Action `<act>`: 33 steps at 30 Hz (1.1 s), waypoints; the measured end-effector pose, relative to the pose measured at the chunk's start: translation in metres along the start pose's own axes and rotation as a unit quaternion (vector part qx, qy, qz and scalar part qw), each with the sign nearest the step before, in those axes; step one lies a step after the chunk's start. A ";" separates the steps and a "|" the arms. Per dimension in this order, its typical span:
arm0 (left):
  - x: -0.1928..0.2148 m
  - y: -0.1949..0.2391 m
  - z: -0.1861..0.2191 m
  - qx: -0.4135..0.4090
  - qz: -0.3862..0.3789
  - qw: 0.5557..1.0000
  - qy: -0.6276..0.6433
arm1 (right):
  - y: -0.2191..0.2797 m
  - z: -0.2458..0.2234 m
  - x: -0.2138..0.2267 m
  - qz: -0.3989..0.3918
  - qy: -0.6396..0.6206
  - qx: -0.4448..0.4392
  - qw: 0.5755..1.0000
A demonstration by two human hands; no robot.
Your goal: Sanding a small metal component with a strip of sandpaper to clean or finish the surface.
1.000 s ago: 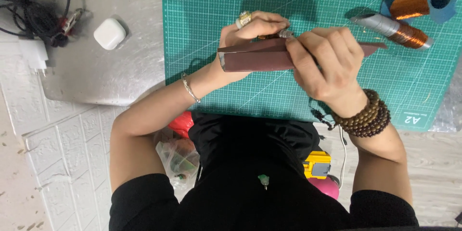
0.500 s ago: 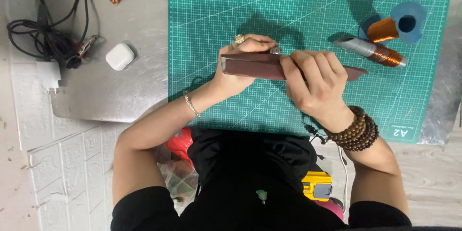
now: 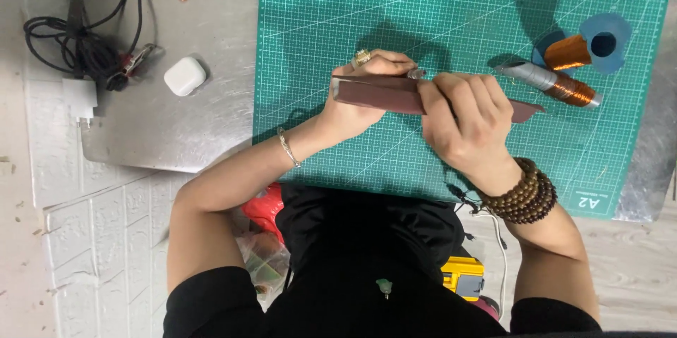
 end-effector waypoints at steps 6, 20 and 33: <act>0.004 -0.003 0.006 0.006 0.003 1.000 -0.029 | 0.012 0.009 0.001 -0.015 -0.014 -0.008 1.000; 0.002 0.002 0.004 0.032 -0.016 0.999 -0.014 | 0.034 0.025 -0.003 -0.034 -0.115 -0.028 0.992; 0.001 -0.006 0.019 0.066 -0.048 0.993 -0.086 | 0.051 0.052 0.016 -0.157 -0.413 -0.337 0.831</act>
Point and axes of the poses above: each hand's wrist, its own y-axis away from the middle knuckle, its own x-axis out of the back of the hand, z = x × y, the point moved 2 cm from there along -y, towards the middle knuckle, and after that the axes turned 7 degrees about -z, right-handed, at the moved point
